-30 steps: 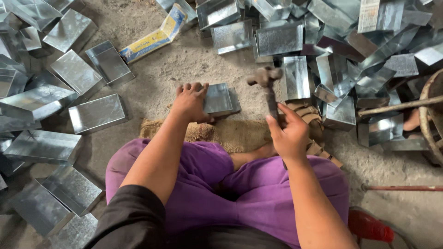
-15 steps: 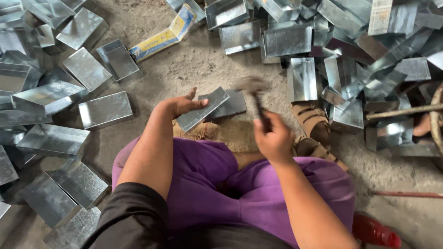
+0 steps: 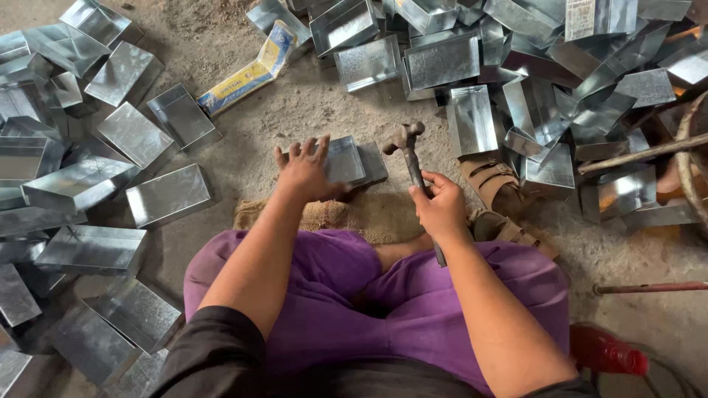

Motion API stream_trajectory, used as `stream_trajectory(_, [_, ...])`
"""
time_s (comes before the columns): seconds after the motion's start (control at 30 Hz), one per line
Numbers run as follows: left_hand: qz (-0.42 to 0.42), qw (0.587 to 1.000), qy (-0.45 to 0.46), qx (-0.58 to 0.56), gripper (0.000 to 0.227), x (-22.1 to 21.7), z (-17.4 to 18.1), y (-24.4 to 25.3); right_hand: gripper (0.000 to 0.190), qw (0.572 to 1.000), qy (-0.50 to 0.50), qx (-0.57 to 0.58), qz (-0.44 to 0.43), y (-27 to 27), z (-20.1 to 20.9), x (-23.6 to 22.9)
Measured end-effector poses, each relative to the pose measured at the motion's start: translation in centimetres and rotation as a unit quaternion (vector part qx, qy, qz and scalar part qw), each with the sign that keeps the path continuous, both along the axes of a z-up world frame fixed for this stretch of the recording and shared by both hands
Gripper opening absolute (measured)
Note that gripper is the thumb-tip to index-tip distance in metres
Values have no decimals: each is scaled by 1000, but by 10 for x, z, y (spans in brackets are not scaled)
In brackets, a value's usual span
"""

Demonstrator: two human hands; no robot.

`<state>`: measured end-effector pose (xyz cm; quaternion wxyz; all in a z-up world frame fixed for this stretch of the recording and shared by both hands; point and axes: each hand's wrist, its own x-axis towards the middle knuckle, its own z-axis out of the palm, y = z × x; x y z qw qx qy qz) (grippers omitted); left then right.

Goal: The person sits on the floor and repeatedly hammers small rectangular metal boxes with a hammer, striking the edges to flatten or shape them. The person picks up each box, positions it on a small block, hammers it, and then tosses it aside to a growing pile.

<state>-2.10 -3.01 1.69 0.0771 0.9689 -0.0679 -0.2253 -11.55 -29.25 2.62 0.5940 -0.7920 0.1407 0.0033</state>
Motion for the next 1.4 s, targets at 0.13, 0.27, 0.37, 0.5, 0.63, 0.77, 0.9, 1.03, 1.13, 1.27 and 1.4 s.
stream_trajectory(0.13, [125, 988, -69, -63, 93, -8, -20, -38, 42, 1000, -15, 1, -6, 0, -5, 0])
stream_trajectory(0.27, [46, 999, -6, 6, 110, -6, -14, -35, 45, 998, -20, 54, -5, 2, -10, 3])
stream_trajectory(0.37, [-21, 997, 49, 56, 117, -5, 0, -10, 46, 998, -16, 67, 0, -2, -12, 5])
stream_trajectory(0.5, [197, 979, 2, -50, 110, -1, 1, 6, 45, 997, -17, 72, 4, -5, -18, -2])
stream_trajectory(0.63, [201, 976, -2, -78, 67, 14, -5, 9, 46, 996, -8, 83, -11, 0, -14, 1])
stream_trajectory(0.77, [58, 996, -57, -42, 57, 13, -8, 10, 44, 998, -12, 60, -9, -2, -1, 2])
stream_trajectory(0.9, [-67, 950, -294, -80, 39, 5, -11, 3, 41, 996, -68, -52, 9, -9, 16, -8])
stream_trajectory(1.03, [-75, 944, -317, -57, 26, 7, -17, -3, 34, 967, -236, -98, 11, -12, 37, -15])
stream_trajectory(1.13, [-78, 937, -336, -63, 24, 6, -28, -4, 26, 944, -325, -54, -9, -12, 42, -21])
stream_trajectory(1.27, [-70, 931, -348, -80, 22, 9, -31, -5, 20, 929, -364, -67, -8, -2, 37, -17])
stream_trajectory(1.4, [-70, 929, -355, -84, 19, 4, -26, -7, 28, 955, -155, -246, 63, 8, 23, -5])
